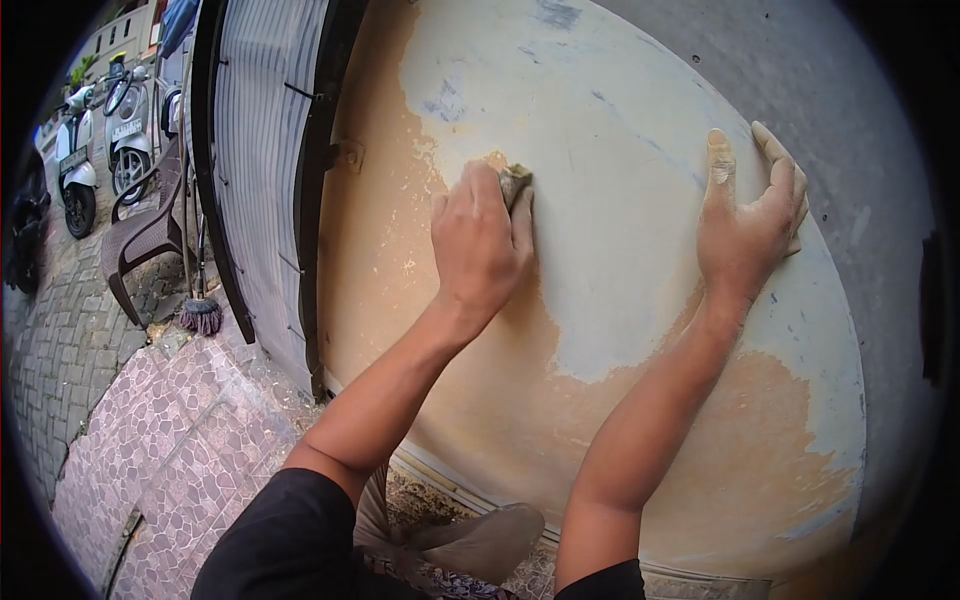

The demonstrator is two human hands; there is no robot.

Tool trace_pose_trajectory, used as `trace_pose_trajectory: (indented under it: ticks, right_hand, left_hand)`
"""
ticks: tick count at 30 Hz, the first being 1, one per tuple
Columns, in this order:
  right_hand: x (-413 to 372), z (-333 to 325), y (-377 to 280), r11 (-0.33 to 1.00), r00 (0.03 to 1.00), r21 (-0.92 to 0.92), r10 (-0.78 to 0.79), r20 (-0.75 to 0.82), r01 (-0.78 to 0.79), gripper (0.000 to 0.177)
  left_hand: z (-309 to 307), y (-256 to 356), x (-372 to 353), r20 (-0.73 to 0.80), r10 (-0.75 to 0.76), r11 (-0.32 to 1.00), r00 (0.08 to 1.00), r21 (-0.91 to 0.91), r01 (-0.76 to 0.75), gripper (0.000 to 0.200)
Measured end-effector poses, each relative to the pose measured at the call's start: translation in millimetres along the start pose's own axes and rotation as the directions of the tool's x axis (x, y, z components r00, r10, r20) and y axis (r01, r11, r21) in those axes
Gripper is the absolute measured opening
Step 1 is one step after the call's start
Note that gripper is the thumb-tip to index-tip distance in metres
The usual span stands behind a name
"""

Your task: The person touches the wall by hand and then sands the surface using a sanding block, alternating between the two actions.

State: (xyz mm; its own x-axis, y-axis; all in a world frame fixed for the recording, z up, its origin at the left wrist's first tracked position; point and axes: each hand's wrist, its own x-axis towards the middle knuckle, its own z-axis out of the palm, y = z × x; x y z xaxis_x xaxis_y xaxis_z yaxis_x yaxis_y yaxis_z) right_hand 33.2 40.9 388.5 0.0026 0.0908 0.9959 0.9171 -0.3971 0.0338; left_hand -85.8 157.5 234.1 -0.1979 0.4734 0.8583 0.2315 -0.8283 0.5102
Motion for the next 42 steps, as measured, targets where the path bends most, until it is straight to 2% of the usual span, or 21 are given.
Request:
trace_pose_trajectory:
  ticks: [1,4,9,10,12,13,14,15,17,19,21,24,25,27,30,31,33,37,39,40,42]
  right_hand:
    - [0.7,-1.0,0.7,1.0,1.0,0.016,-0.008,0.005,0.008,0.047]
    - [2.8,-0.8,2.4,1.0,1.0,0.015,-0.007,-0.002,0.007,0.046]
    - [1.9,3.5,-5.3,0.999,0.998,0.014,0.049,-0.035,-0.049,0.047]
    - [1.4,2.9,-4.2,0.999,0.999,0.002,0.043,-0.031,-0.043,0.048]
    - [2.2,2.9,-1.6,0.999,0.999,-0.009,0.033,-0.02,-0.034,0.049]
    - [2.2,0.0,0.6,1.0,1.0,0.013,0.004,-0.004,-0.004,0.049]
    - [2.6,-2.9,2.6,0.999,1.0,0.033,-0.026,0.009,0.026,0.05]
    - [4.1,-3.6,2.9,0.999,1.0,0.027,-0.023,0.009,0.023,0.05]
    - [2.9,-4.4,1.0,1.0,1.0,0.028,-0.008,0.02,0.008,0.051]
    - [2.9,-1.6,-1.6,1.0,1.0,0.013,0.005,0.01,-0.005,0.05]
    - [2.1,-0.3,-2.7,1.0,1.0,0.012,0.021,-0.004,-0.021,0.05]
    - [4.0,0.8,-3.3,0.999,0.999,0.014,0.031,-0.01,-0.031,0.049]
    - [2.6,-1.0,-1.5,1.0,1.0,0.025,0.01,0.005,-0.01,0.049]
    - [4.5,-3.0,0.3,1.0,1.0,0.027,-0.01,0.013,0.01,0.048]
    - [3.2,-2.7,-3.7,0.999,1.0,0.026,0.018,0.016,-0.019,0.048]
    - [3.7,-1.1,-4.9,0.999,1.0,0.03,0.03,0.005,-0.03,0.048]
    - [2.9,0.0,-6.4,0.998,0.999,0.04,0.041,-0.005,-0.041,0.048]
    - [4.8,-1.7,-4.1,0.998,1.0,0.05,0.025,-0.003,-0.025,0.048]
    - [4.1,-5.0,-0.2,0.999,1.0,0.049,-0.001,0.021,0.0,0.048]
    - [5.7,-5.3,0.2,0.999,1.0,0.047,-0.008,0.023,0.007,0.048]
    - [2.5,-6.4,-0.9,0.999,0.999,0.048,-0.008,0.039,0.007,0.048]
  left_hand:
    - [2.0,-2.3,22.4,-0.072,-0.038,0.999,0.997,0.008,0.039,0.024]
    - [6.4,2.3,28.4,-0.117,-0.062,0.998,0.991,-0.022,0.06,0.023]
    - [-9.3,13.0,-40.2,0.22,-0.006,1.0,0.975,-0.014,0.009,0.023]
    - [-9.5,7.9,-31.9,0.212,0.005,1.0,0.977,-0.013,-0.003,0.023]
    - [-7.3,-3.5,-3.7,0.087,0.02,0.999,0.996,-0.042,-0.017,0.023]
    - [-4.8,-10.6,20.5,-0.034,-0.037,0.999,0.999,0.005,0.037,0.023]
    - [-5.3,-14.2,40.9,-0.051,-0.169,0.984,0.984,-0.072,0.165,0.024]
    - [-3.3,-12.0,43.7,-0.046,-0.167,0.984,0.985,-0.076,0.164,0.024]
    - [0.7,-5.1,39.0,-0.121,-0.046,0.998,0.992,0.045,0.052,0.024]
    - [1.0,10.4,0.8,0.064,-0.05,0.994,0.997,-0.098,0.057,0.025]
    - [-5.4,13.8,-15.3,0.134,0.025,0.999,0.991,-0.024,-0.022,0.025]
    - [-6.6,-0.2,16.4,0.074,0.051,0.999,0.996,-0.023,-0.049,0.024]
    - [-7.0,-2.6,35.2,0.013,-0.018,1.0,1.0,-0.025,0.018,0.024]
    - [-2.5,-0.9,54.8,-0.056,-0.01,1.0,0.998,-0.004,0.01,0.025]
    - [-2.1,8.1,32.2,-0.014,0.041,0.998,0.999,0.057,-0.04,0.025]
    - [-1.8,9.4,14.0,0.03,0.043,0.999,0.999,-0.018,-0.042,0.025]
    - [-11.3,8.3,-20.9,0.145,0.045,0.998,0.988,0.036,-0.051,0.025]
    - [-11.2,-9.0,6.1,0.119,0.018,1.0,0.993,-0.02,-0.016,0.024]
    - [-7.1,-12.1,45.1,-0.016,-0.146,0.989,0.989,0.012,0.146,0.024]
    - [-4.0,-8.0,47.5,-0.068,-0.116,0.993,0.991,0.024,0.118,0.024]
    - [-1.1,0.1,25.1,-0.026,-0.073,0.997,0.997,-0.001,0.073,0.024]
